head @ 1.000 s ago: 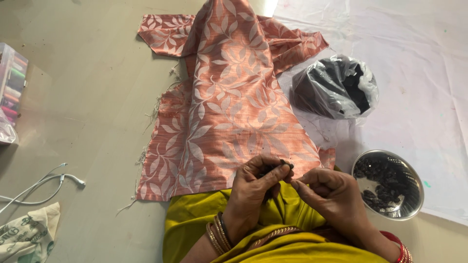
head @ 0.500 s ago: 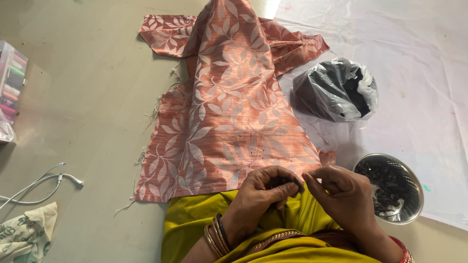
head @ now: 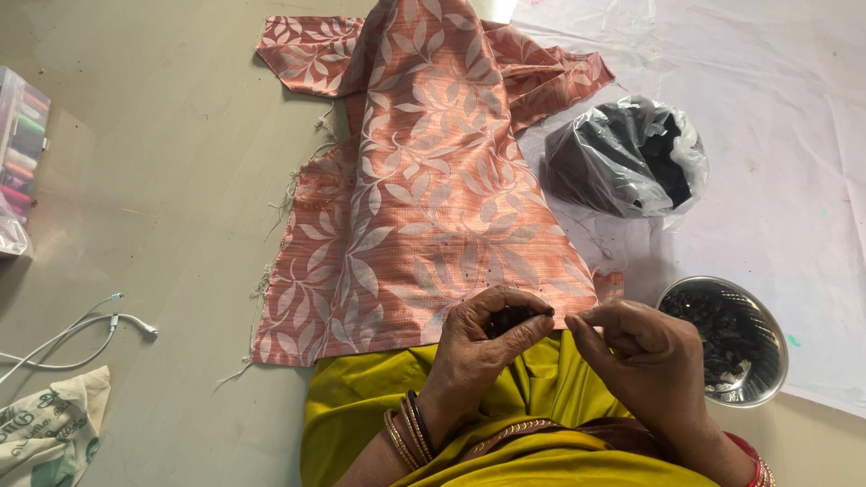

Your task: Attaching small black tassels to a piece of pink patterned fabric by hand using a needle and thread.

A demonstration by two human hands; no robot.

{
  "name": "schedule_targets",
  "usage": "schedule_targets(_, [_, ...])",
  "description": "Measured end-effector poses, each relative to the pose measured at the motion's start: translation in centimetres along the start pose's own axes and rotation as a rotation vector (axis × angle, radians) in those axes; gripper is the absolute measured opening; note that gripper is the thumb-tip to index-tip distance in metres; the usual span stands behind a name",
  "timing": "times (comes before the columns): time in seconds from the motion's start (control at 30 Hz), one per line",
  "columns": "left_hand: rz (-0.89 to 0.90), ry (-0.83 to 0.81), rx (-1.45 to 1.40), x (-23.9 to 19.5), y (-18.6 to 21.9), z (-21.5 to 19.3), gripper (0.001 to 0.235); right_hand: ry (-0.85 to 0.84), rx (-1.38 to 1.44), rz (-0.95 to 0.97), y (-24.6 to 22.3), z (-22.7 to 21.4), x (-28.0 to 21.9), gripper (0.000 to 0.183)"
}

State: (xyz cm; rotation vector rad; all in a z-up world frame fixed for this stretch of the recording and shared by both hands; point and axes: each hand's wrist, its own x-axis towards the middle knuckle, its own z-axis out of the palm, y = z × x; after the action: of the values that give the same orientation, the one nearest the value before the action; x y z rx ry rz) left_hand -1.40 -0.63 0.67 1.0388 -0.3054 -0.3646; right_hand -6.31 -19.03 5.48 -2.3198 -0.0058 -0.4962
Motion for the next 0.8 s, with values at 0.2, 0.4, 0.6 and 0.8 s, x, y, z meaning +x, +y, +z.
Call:
schedule_targets(0.2, [-0.021,0.002,-0.060,0.2,-0.2,0.2,0.016,-0.031,0.077,0.027,-0.1,0.2,-0.4,0.012])
schedule_targets(0.4, [-0.143,0.129,-0.218,0.1,0.7,0.1,0.014,-0.095,0.042,0.057,-0.1,0.6,-0.5,0.013])
schedule_targets(0.6, [-0.198,0.097,-0.424,0.3,-0.4,-0.5,0.012,-0.308,0.279,0.303,1.5,1.3,-0.6,0.014])
schedule_targets(0.8, [-0.130,-0.100,-0.290,-0.4,-0.6,-0.9,0.010,-0.297,0.678,0.282,4.8,1.9,0.1,0.009])
